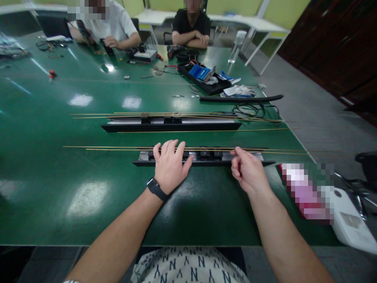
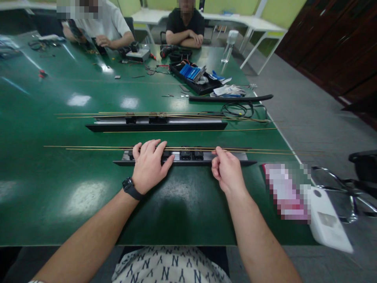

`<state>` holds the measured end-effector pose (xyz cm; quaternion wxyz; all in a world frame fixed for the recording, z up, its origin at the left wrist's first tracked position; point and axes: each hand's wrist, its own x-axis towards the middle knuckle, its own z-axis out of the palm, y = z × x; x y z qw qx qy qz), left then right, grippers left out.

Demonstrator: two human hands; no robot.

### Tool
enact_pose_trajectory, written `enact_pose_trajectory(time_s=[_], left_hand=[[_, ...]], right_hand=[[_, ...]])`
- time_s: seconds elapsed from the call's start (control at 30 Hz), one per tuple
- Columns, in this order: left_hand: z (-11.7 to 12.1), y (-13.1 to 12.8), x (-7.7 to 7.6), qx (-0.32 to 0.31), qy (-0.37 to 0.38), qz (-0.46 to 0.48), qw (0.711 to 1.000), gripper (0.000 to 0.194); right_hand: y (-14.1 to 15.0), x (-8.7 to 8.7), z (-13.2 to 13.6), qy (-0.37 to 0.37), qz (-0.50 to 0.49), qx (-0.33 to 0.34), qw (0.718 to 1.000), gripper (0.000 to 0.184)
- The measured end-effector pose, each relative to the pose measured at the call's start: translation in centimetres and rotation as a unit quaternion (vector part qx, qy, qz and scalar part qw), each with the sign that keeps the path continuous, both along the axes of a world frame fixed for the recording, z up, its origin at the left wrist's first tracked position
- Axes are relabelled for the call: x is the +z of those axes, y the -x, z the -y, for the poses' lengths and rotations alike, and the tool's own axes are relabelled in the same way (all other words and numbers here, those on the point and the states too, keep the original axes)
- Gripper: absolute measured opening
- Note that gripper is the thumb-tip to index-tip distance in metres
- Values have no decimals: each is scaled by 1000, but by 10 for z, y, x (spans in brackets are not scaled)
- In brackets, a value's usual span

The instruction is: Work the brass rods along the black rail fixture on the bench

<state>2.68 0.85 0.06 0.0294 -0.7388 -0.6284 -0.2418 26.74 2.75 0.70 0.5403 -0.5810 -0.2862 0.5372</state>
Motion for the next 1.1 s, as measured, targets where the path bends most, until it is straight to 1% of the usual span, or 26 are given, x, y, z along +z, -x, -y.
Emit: enact_pose_trajectory(time_s=[0.3, 0.53, 0.7, 0.97, 1.1], left_hand=[[0, 0, 1, 1, 1, 2, 1000, 44], [0, -1, 2, -3, -6, -4, 1000, 45], [-1, 0, -1, -1, -8, 1, 1000, 44], [-1, 0, -2, 1, -12, -5, 1000, 44], [-1, 0, -1, 2, -13, -10, 1000, 44]], right_hand=[[-2, -3, 0, -9, -23, 9, 1000, 29], [-1, -5, -1, -12, -22, -11, 1000, 32], [0, -7, -3, -13, -27, -16, 999, 34], [1, -4, -5, -2, -33, -25, 999, 27], [0, -4, -5, 6, -37, -28, 999, 28]])
